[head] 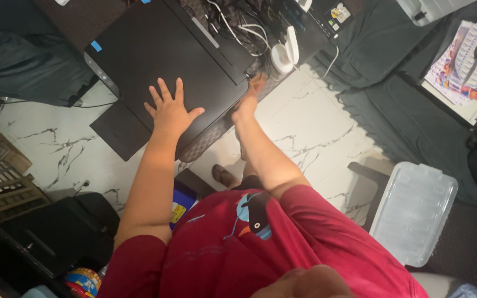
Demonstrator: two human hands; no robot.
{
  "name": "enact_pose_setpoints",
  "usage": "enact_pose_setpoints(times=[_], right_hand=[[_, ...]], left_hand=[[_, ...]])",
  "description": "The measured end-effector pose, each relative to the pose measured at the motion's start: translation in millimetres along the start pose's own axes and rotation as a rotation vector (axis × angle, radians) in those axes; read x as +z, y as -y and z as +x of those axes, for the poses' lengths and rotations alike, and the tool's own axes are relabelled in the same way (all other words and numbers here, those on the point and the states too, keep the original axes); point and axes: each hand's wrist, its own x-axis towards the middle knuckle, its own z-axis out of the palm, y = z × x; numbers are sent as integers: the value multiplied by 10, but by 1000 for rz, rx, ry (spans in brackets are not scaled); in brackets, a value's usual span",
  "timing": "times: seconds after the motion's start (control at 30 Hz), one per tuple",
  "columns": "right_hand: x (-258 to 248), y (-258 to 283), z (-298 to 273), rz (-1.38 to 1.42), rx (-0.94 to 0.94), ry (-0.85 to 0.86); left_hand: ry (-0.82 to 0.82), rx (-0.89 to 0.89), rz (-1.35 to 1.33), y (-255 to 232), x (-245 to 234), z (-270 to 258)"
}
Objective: The person wipes the exterior of a printer with a cloth, then places a laminating film package and a sheet of paper on top of the printer. The person continues wiping the printer and the paper tray area.
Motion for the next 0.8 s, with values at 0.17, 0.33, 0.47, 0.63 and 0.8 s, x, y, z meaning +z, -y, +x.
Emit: enact_pose_setpoints(times=[0.17,0.33,0.47,0.63,0.8], right_hand=[[-144,-809,-793,119,359,36],[-349,-1136,-811,184,476,236],[-449,-560,93,123,258,98],[-410,-871,-263,124,203,271],[-383,-1400,-1023,68,488,281]], left_hand=[[16,1,-11,18,-7,-10],[18,7,-13,31,-23,-35],[24,-3,-2,42,-9,-25],[40,-6,-11,49,-26,-9],[43,-6,-21,35,-41,-44]])
